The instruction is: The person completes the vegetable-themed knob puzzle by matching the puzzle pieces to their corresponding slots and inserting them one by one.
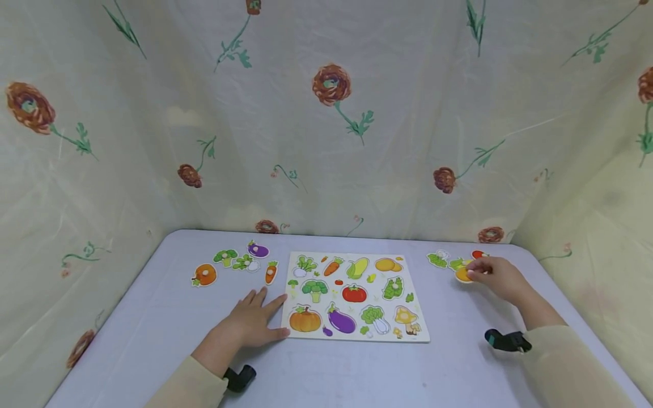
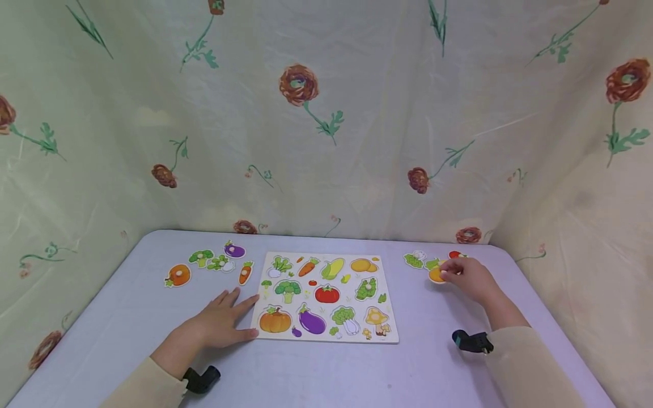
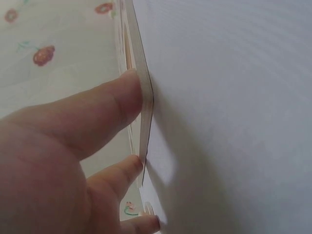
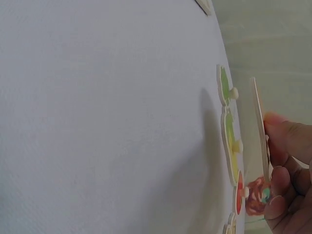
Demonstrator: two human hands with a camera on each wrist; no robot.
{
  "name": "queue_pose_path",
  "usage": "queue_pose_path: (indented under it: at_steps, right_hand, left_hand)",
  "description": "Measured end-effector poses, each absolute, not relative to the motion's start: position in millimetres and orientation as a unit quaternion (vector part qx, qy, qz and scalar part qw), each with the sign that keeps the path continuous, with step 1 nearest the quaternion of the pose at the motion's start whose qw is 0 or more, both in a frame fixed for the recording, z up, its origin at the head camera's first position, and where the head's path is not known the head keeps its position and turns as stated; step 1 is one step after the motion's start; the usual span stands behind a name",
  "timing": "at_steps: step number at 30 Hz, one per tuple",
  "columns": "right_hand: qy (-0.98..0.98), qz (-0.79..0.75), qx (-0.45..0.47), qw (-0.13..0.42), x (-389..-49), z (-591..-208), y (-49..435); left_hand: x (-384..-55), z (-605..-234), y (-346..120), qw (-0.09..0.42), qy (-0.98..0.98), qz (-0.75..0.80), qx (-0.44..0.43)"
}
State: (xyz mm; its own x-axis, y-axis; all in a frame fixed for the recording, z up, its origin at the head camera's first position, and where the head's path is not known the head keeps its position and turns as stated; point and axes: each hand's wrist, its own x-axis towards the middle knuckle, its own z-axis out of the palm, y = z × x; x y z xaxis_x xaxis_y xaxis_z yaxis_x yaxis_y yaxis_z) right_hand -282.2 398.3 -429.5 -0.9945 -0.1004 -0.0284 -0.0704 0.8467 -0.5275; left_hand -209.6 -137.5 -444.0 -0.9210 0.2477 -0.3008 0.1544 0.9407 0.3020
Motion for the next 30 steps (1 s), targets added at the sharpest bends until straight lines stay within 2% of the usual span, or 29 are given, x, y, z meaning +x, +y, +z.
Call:
queue_pose_path:
  at_steps: [8, 30]
  right_hand:
    - [0.956, -0.289, -0.051, 0.012, -286.2, -423.7, 376.0]
    - [0.936, -0.349, -0.039, 0.027, -308.3, -424.5, 312.6]
  left_hand:
    - [-210.0, -446.2, -137.8, 0.167, 0.971, 0.136, 0.104]
    - [-208.6, -443.5, -136.4, 0.17, 0.971, 0.134, 0.104]
